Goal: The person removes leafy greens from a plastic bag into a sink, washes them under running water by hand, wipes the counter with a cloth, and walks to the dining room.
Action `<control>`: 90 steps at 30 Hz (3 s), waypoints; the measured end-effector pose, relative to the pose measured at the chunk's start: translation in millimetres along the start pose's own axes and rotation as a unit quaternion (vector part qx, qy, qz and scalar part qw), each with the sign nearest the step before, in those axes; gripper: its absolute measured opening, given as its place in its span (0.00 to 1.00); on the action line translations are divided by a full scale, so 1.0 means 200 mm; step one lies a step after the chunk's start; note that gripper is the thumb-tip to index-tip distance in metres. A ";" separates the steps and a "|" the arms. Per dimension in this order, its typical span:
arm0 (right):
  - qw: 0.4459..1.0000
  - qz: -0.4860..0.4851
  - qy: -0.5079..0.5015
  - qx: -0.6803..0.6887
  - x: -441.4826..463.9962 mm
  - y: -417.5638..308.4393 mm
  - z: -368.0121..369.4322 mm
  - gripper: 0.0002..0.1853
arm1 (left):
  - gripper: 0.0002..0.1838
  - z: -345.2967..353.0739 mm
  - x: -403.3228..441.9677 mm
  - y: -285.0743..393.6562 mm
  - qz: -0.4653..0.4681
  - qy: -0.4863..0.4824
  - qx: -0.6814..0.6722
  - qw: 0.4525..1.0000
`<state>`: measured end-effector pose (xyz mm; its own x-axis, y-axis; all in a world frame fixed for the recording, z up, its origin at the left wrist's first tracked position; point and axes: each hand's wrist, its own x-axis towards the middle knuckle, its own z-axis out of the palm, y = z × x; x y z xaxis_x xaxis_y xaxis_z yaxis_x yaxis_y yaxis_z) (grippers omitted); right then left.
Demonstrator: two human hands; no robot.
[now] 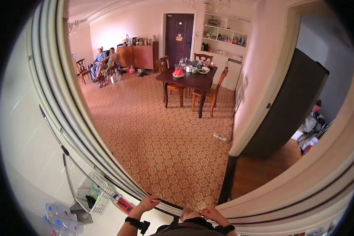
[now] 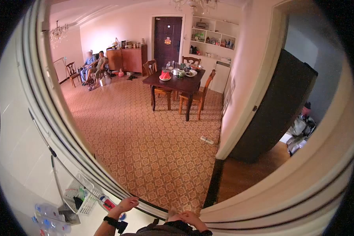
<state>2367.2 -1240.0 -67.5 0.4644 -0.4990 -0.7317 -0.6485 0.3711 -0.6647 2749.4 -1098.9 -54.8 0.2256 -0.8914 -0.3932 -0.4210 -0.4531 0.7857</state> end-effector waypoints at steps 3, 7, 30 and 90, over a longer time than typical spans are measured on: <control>0.993 0.041 -0.046 -0.100 0.36 -0.08 -0.20 0.34 | 0.27 -0.05 0.41 0.02 0.034 0.004 -0.034 0.999; 0.995 0.015 -0.031 -0.093 0.79 -0.37 -0.48 0.32 | 0.28 -0.13 0.82 -0.05 0.012 -0.025 -0.068 0.997; 0.956 -0.054 0.055 -0.285 2.56 -2.41 -1.60 0.27 | 0.31 -1.59 3.31 0.33 -0.225 -0.012 -0.062 0.972; 0.889 -0.143 0.393 0.185 5.47 -4.66 -6.26 0.32 | 0.38 -1.09 7.59 2.48 -0.297 -0.170 -0.217 0.914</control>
<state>2724.1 -3112.1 -59.6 -0.0801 -0.9537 -0.2899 -0.2603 0.3007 -0.9175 3074.7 -2673.4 -158.1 -0.0164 -0.4750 -0.8798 0.0925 -0.8769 0.4717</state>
